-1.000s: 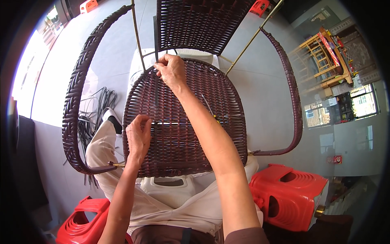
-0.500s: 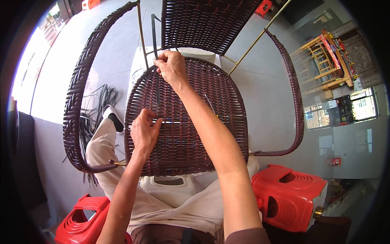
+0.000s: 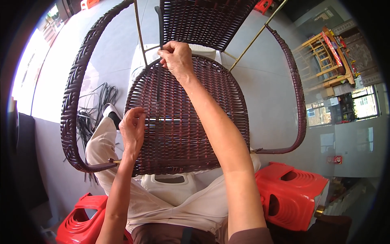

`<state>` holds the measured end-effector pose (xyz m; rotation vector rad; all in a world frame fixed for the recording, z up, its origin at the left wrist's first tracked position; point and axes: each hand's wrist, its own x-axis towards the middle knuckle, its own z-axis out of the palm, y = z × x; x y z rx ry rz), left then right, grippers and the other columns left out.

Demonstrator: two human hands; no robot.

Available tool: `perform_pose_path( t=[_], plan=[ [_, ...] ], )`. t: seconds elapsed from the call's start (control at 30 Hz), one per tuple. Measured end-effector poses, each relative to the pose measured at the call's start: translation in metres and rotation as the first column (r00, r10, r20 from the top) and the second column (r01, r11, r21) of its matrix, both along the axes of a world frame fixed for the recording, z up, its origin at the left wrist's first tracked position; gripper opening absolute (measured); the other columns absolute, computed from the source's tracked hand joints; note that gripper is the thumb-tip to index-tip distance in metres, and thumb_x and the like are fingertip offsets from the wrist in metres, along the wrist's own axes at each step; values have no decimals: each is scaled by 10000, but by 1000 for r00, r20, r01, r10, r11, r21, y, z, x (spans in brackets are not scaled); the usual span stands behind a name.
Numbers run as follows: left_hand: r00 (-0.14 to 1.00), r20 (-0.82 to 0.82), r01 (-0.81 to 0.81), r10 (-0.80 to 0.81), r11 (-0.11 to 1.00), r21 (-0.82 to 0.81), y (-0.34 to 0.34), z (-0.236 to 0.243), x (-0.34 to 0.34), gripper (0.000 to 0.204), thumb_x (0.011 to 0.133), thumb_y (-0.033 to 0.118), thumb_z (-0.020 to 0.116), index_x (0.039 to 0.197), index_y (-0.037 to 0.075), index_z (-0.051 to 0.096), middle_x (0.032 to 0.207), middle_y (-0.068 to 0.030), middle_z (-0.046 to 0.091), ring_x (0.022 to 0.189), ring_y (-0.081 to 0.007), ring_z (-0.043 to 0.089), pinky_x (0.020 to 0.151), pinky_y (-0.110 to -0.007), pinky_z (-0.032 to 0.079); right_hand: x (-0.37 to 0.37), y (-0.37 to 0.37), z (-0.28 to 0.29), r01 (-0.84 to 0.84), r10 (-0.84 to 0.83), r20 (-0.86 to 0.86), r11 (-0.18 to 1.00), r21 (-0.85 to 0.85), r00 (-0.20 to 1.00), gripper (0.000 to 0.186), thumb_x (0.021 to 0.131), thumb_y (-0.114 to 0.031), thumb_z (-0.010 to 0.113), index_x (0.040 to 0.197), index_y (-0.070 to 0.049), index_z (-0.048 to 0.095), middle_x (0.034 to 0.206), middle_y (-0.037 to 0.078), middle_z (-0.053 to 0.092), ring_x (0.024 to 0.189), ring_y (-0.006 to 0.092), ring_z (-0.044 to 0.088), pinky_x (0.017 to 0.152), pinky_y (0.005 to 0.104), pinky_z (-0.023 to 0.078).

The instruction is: The person weaves replacement strips into a dark-brown woven chair, using a small yellow-handled tool to feed and tighten the strips through the existing weave.

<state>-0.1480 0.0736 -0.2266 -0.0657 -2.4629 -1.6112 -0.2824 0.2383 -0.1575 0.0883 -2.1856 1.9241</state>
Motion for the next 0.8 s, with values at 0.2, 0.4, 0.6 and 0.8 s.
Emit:
perform_pose_path(
  t=[0.2, 0.4, 0.6, 0.8],
  plan=[
    [976, -42, 199, -213, 953, -227, 7, 11, 8, 349, 758, -62, 552, 1085, 45, 610, 1000, -114, 538, 861, -277, 573, 745, -352, 474, 3, -16, 10, -119, 125, -59, 989, 90, 990, 57, 787, -41, 640, 749, 0, 630, 614, 47, 601, 492, 73, 572, 448, 184, 490],
    [968, -91, 185, -232, 914, -361, 7, -4, 10, 440, 720, -108, 520, 1106, 80, 615, 1075, -122, 492, 953, -282, 530, 758, -363, 472, -10, -31, 2, -118, 120, -42, 992, 42, 992, 54, 778, -11, 637, 745, 31, 628, 610, 76, 607, 475, 84, 570, 447, 188, 499],
    [946, -159, 181, -283, 867, -465, 10, -1, 11, 439, 749, -112, 483, 1107, 97, 626, 1073, -121, 493, 819, -254, 564, 725, -352, 464, -15, -6, -12, -10, 10, 48, 1000, -4, 999, 60, 766, -46, 653, 756, 6, 626, 643, 60, 612, 493, 71, 550, 421, 181, 463],
    [987, -39, 162, -159, 983, 92, -3, -3, 7, 309, 818, -94, 452, 1049, 26, 619, 997, -93, 547, 822, -178, 589, 695, -270, 478, 29, 2, 35, -104, 118, 85, 983, -153, 989, 133, 816, -194, 643, 765, -72, 661, 727, 25, 650, 662, 60, 574, 570, 199, 443]
  ],
)
